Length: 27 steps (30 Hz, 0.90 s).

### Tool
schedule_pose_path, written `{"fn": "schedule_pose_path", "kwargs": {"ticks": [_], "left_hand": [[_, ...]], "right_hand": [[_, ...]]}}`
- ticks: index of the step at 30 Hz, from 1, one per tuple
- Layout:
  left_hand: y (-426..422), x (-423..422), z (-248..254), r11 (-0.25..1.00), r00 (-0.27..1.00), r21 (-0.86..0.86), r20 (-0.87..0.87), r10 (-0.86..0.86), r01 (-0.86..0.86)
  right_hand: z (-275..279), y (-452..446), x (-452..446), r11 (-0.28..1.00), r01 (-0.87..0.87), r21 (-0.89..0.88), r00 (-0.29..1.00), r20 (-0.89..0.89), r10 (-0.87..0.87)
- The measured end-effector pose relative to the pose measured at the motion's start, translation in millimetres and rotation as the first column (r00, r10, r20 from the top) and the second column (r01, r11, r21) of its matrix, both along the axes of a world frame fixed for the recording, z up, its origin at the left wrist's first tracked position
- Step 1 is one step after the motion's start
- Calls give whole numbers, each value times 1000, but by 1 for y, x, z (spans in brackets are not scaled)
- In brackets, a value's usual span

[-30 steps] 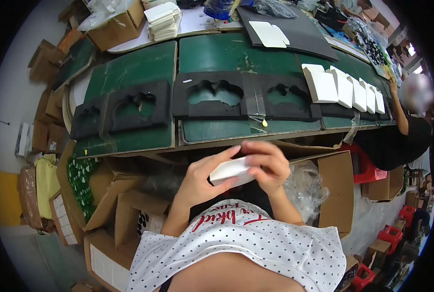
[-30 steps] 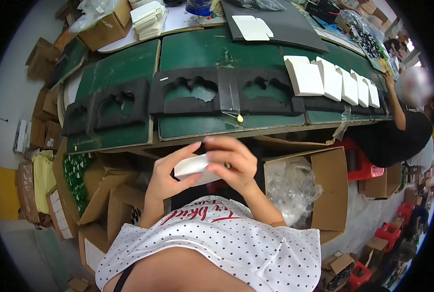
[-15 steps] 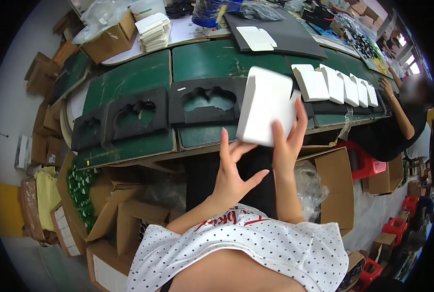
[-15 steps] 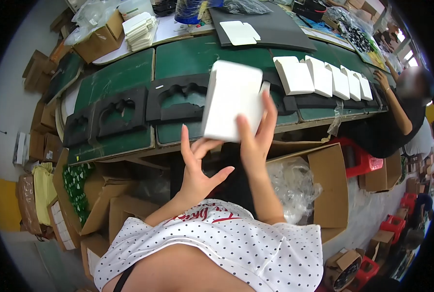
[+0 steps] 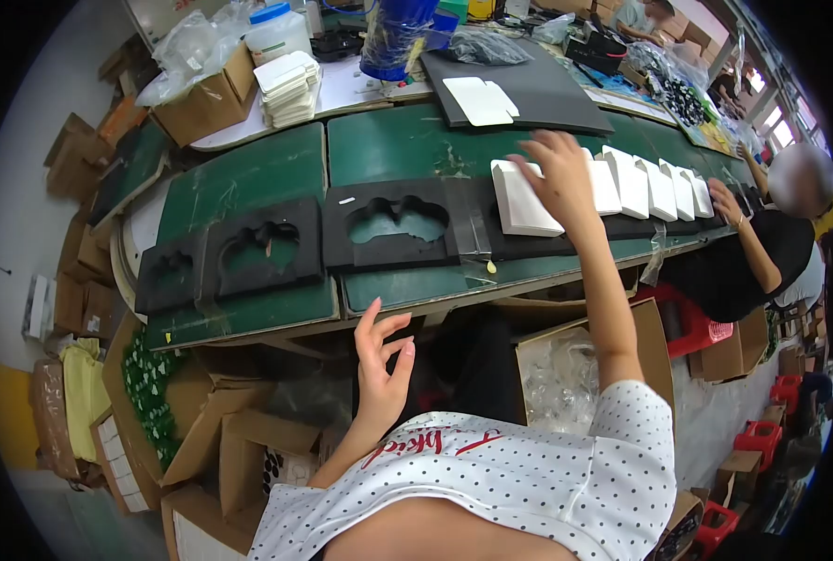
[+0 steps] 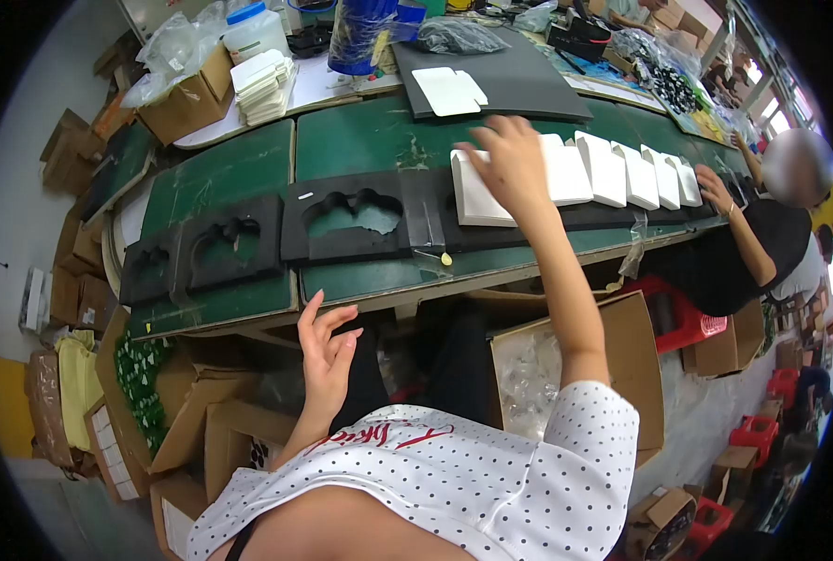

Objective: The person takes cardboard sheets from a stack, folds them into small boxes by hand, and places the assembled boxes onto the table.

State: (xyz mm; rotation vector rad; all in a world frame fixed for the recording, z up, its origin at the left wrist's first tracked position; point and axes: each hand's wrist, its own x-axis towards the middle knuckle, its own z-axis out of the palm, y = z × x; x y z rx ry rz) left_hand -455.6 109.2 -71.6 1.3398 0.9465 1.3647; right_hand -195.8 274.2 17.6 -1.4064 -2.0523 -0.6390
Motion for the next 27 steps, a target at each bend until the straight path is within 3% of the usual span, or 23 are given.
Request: {"fn": "schedule_pose_path", "kwargs": {"ticks": [1,3,7,9,11,14,17,18,19,20,22,23,24,25,26,27], "left_hand": [[1,2,1,1000,1000,2,17,-3,3],[3,2,5,1000,999,8,48,-6,6],[3,-8,10,1000,999,-15,33,-15,15],[3,-15,10,997,998,-63,45,-40,43],[2,-18,9,997,997,-74,68,23,-18],[1,-29,4,992,995,-111,71,71,-63],[8,-36,-3,992,1000,-127,-2,-22,22],[10,-38,-4,986,994,-150,94,-54,68],[14,-38,-4,980,978,-165,195,-81,114],[19,-36,-3,972,949,-172,299,-103,160],[26,-23,14,971,808,-118,581,-103,209],[28,-17,20,970,707,-89,700,-100,226],[29,-19,11,964,667,-84,737,-110,252],[24,-18,12,967,687,-216,724,63,139],[21,-18,18,970,798,-226,599,67,89],[20,-18,22,974,885,-224,460,70,39]], "right_hand": [[4,11,-11,985,-156,-68,988,8,157],[-1,37,-30,934,-247,-258,958,82,276],[-27,162,-18,981,-84,-175,970,212,121],[-42,198,-3,912,166,-374,940,341,-32],[-43,223,16,715,252,-652,909,413,56],[-43,225,28,836,-39,-548,923,301,241],[-17,189,8,942,89,-325,913,404,53],[-13,172,0,990,-45,-137,929,359,92],[-2,136,-21,981,-186,-59,951,240,195],[10,87,-46,949,-312,35,943,130,305],[16,-8,-82,817,-576,2,814,88,574],[10,-40,-90,614,-786,75,619,112,778],[6,-76,-97,496,-868,-3,494,73,866],[-8,-103,-99,412,-907,-81,413,6,911],[-12,-120,-103,358,-913,-197,375,-57,925],[-19,-126,-102,225,-914,-336,320,-260,911]]}}
